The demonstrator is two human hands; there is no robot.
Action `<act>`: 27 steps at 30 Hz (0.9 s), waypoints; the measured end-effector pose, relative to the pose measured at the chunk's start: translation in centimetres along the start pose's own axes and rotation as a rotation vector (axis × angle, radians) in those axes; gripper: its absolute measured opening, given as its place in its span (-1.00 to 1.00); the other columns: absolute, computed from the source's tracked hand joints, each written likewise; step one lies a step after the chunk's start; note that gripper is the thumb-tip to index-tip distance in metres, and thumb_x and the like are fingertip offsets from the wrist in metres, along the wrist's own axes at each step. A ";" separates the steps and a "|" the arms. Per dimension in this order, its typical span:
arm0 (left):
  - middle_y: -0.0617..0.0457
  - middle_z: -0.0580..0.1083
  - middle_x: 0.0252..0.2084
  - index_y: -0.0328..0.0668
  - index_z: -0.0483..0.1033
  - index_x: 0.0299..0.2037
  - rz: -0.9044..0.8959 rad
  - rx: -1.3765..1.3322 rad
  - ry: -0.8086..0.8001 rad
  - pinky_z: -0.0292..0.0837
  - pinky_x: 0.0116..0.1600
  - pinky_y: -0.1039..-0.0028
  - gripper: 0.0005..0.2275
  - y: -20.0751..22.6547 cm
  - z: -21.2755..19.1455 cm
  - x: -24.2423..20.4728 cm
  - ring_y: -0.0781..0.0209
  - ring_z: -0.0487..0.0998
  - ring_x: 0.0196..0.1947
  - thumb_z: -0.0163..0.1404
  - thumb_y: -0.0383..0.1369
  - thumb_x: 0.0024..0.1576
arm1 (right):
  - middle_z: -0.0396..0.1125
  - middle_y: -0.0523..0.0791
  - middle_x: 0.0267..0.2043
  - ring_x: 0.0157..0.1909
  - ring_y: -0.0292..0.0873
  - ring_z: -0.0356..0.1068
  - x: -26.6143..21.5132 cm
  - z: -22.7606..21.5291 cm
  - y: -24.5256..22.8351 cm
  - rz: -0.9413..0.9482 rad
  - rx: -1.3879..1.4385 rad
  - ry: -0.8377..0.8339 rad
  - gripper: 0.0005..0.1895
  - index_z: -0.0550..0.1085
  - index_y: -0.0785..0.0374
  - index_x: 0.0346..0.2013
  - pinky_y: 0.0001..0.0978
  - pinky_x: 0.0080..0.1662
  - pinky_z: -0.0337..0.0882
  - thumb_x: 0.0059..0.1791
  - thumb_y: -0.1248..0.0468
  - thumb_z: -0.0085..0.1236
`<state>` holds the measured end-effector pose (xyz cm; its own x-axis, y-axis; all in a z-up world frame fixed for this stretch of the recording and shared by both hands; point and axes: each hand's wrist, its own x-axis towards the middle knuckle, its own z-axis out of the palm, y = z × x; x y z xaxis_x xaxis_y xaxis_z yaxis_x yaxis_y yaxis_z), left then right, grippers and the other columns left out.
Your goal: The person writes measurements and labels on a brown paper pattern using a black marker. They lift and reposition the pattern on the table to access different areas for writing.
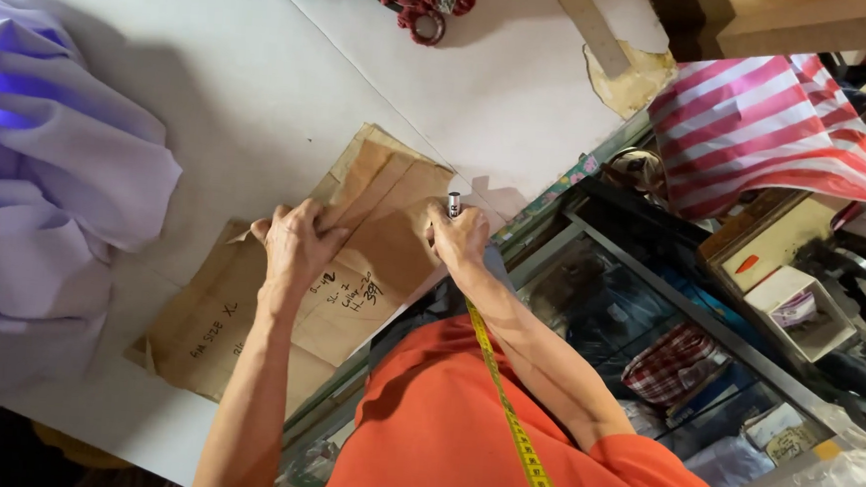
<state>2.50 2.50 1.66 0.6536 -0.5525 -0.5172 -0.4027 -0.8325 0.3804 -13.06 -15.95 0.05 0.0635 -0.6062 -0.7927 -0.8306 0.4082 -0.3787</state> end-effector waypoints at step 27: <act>0.03 0.62 -0.16 0.00 0.53 -0.07 -0.053 -0.031 0.002 0.13 0.16 0.08 -0.70 -1.8 1.9 2.4 -0.02 0.65 -0.11 0.19 -0.07 0.13 | 0.36 -0.05 -0.78 -0.74 -0.15 0.40 -1.5 -1.3 -2.1 -0.088 0.020 -0.075 -0.52 0.57 0.24 -0.73 -0.39 -0.54 0.42 -0.07 -0.03 0.20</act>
<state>3.56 2.61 -1.75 0.6746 -0.5076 -0.5359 -0.3477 -0.8590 0.3759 -12.16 -16.79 2.69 0.1774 -0.5881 -0.7891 -0.8089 0.3695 -0.4573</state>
